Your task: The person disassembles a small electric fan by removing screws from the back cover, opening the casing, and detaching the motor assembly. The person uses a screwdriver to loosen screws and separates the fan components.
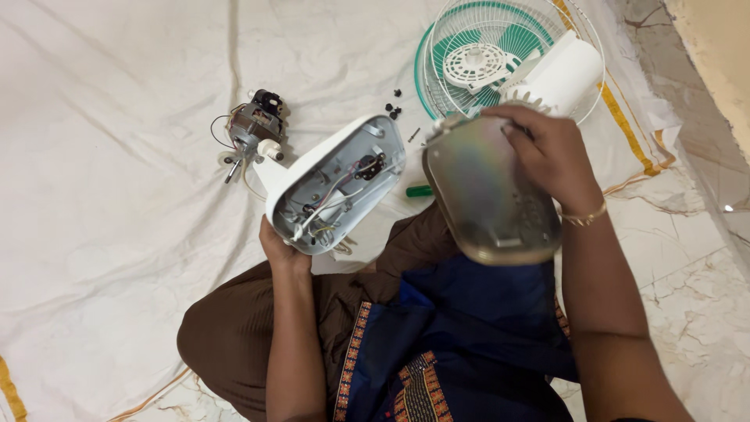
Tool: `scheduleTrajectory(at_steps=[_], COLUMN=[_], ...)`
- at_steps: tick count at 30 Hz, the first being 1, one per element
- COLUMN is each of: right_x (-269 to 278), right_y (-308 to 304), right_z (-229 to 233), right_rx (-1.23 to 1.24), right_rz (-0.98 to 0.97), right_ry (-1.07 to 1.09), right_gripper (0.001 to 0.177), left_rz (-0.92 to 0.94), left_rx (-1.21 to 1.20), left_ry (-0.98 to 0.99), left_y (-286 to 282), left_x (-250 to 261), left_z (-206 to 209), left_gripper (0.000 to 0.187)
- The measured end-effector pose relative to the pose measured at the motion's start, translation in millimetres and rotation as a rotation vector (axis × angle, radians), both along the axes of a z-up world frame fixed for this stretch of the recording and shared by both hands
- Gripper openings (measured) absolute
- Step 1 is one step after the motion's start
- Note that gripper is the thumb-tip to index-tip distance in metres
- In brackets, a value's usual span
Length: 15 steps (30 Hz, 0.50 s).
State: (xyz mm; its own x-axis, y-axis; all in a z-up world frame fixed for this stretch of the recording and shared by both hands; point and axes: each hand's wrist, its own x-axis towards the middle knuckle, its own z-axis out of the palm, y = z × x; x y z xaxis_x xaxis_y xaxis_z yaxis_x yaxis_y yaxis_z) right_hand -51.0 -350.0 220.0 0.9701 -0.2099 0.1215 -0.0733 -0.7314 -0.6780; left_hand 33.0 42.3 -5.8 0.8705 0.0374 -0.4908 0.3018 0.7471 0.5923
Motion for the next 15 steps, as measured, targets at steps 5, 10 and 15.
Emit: scheduleTrajectory(at_steps=[5, 10, 15], right_x=[45, 87, 103], right_y=[9, 19, 43], right_z=[6, -19, -66], right_rx=[-0.127, -0.002, 0.016], right_rz=[0.145, 0.172, 0.151], right_ry=[-0.328, -0.376, -0.424], right_gripper=[0.04, 0.04, 0.034], left_rz=[0.035, 0.073, 0.106], left_rx=[-0.051, -0.298, -0.32], left_ry=[-0.081, -0.208, -0.214], left_y=[7, 24, 37], left_x=[10, 24, 28], left_z=[35, 61, 81], left_gripper=[0.045, 0.054, 0.059])
